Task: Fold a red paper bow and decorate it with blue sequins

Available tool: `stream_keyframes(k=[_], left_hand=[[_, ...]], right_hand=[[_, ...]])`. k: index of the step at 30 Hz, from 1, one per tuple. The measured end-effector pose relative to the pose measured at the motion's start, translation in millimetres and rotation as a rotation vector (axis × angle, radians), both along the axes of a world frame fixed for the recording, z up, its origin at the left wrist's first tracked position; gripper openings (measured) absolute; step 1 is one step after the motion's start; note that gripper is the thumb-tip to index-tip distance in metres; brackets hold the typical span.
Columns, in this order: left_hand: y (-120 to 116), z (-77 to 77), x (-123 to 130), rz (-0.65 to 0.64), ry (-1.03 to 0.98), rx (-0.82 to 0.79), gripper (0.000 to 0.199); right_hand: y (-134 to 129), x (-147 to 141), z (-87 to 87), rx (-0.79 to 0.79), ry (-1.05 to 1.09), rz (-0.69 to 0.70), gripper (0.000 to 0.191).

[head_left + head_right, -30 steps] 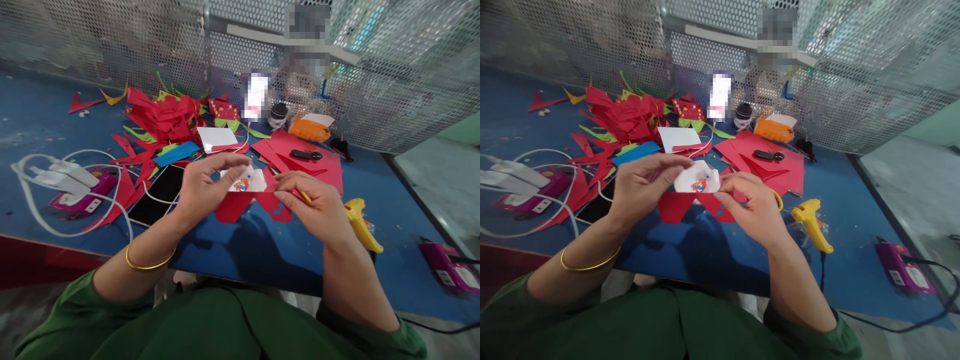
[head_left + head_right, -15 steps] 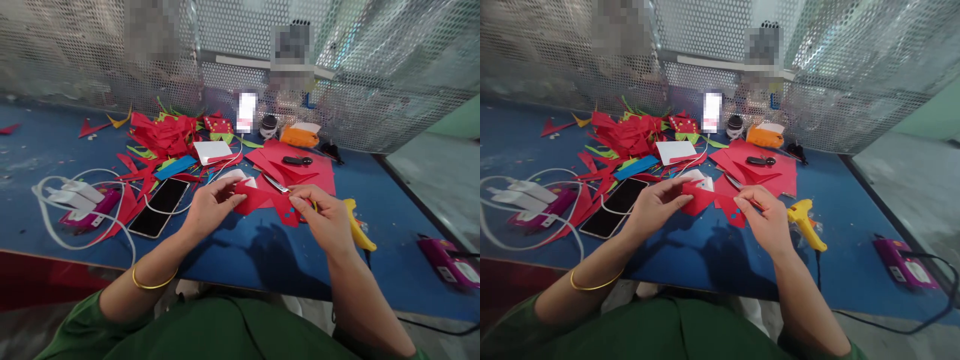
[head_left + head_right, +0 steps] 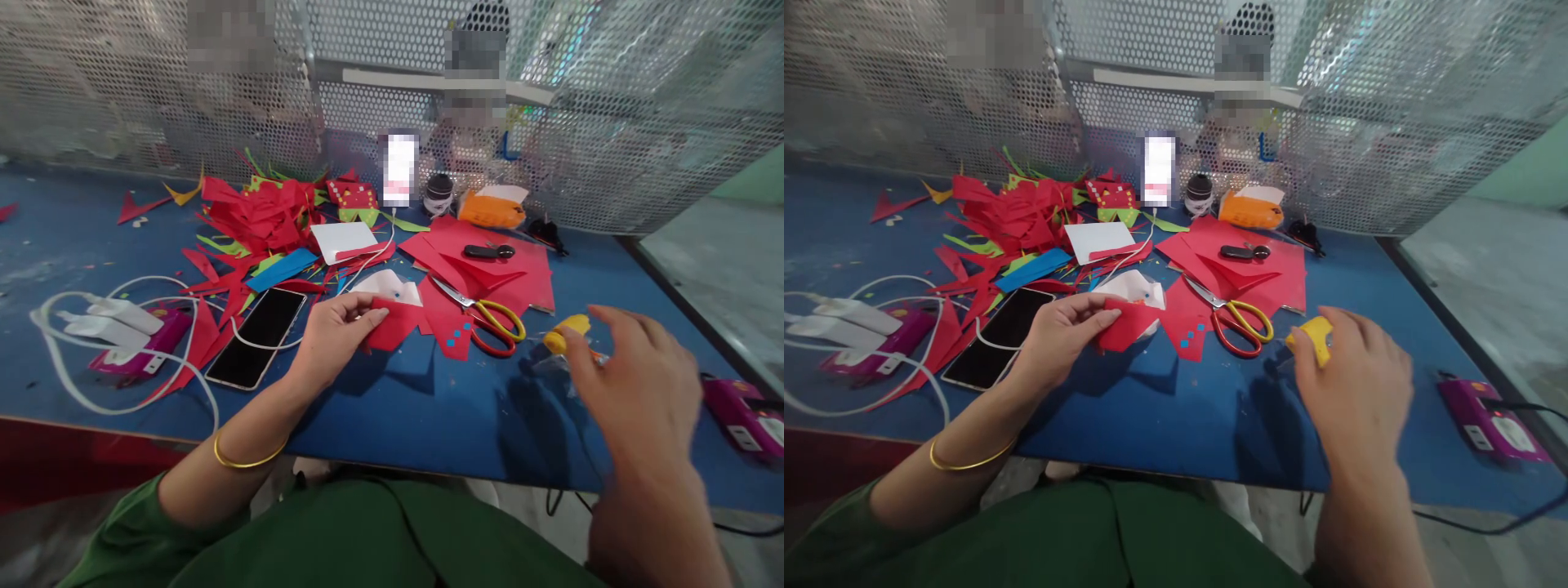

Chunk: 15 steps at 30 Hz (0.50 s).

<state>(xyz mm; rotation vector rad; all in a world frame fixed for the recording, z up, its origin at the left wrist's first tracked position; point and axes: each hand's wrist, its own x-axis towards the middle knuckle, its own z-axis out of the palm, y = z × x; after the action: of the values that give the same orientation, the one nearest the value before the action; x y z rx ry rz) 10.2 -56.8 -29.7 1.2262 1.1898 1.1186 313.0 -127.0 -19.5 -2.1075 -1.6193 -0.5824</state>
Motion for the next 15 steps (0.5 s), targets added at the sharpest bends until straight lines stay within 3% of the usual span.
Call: stream_keyframes(k=[2, 4, 9, 15], left_hand=[[2, 0.4, -2, -0.009, -0.002, -0.013, 0.022], [4, 0.7, -3, -0.016, -0.014, -0.023, 0.019], [5, 0.5, -5, -0.03, -0.022, -0.044, 0.017], [6, -0.8, -6, -0.04, -0.026, -0.044, 0.019]], right_hand=[[-3, 26, -6.8, -0.2, -0.134, -0.098, 0.053], [-3, 47, -14.5, -0.36, -0.167, -0.075, 0.051], [0, 72, -20.6, -0.416, 0.068, 0.053, 0.04], [-1, 78, -16.4, -0.48, 0.163, -0.017, 0.026]])
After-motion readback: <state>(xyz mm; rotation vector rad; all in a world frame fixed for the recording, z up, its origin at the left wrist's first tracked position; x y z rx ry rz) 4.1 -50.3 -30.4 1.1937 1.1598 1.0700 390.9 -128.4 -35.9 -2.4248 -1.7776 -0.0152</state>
